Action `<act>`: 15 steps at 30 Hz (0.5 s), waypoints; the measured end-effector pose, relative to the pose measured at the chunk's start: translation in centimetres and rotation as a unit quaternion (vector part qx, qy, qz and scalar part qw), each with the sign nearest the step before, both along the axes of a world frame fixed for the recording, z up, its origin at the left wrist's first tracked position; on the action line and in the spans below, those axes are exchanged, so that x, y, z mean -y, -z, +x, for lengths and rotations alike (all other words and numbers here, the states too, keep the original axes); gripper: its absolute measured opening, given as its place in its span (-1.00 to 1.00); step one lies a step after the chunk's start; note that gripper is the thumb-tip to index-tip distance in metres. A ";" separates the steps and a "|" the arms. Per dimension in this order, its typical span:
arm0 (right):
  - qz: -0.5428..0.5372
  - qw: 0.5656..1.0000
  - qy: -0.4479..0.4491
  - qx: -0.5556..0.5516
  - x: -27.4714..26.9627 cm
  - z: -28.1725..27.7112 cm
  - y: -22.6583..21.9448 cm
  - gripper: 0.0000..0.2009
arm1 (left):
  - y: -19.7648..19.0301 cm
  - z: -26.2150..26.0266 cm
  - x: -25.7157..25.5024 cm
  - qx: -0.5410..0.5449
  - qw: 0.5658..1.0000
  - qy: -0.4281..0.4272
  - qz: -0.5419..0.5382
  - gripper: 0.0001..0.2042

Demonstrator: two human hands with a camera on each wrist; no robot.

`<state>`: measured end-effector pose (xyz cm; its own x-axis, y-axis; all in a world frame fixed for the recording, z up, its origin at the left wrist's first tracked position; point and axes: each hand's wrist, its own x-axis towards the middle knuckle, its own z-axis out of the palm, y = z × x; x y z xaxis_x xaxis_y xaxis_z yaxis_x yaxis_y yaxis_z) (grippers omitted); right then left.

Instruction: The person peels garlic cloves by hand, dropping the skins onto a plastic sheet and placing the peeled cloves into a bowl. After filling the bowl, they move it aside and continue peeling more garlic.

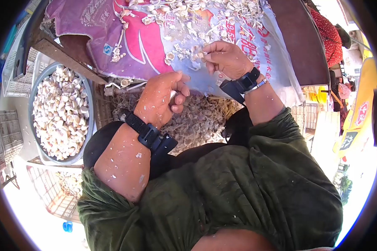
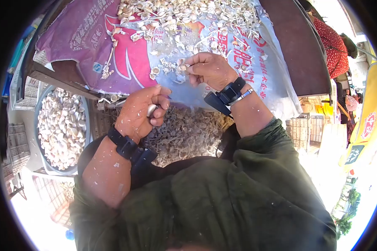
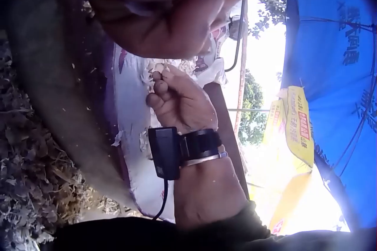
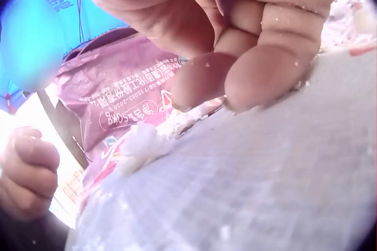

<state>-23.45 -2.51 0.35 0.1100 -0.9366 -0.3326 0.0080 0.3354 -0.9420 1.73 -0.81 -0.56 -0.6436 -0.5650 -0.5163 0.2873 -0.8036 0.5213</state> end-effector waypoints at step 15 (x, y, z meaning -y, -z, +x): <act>-0.239 0.896 -0.111 -0.357 -7.4 6.3 -3.5 -0.91 | -0.8 -1.7 -1.4 0.093 0.986 0.056 -0.125 -0.87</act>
<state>-17.19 4.86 3.80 0.2293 -0.9725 0.0407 -0.6707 -0.1882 -0.7175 0.05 0.61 0.20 -0.6171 -0.6199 -0.4847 0.0846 -0.6647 0.7423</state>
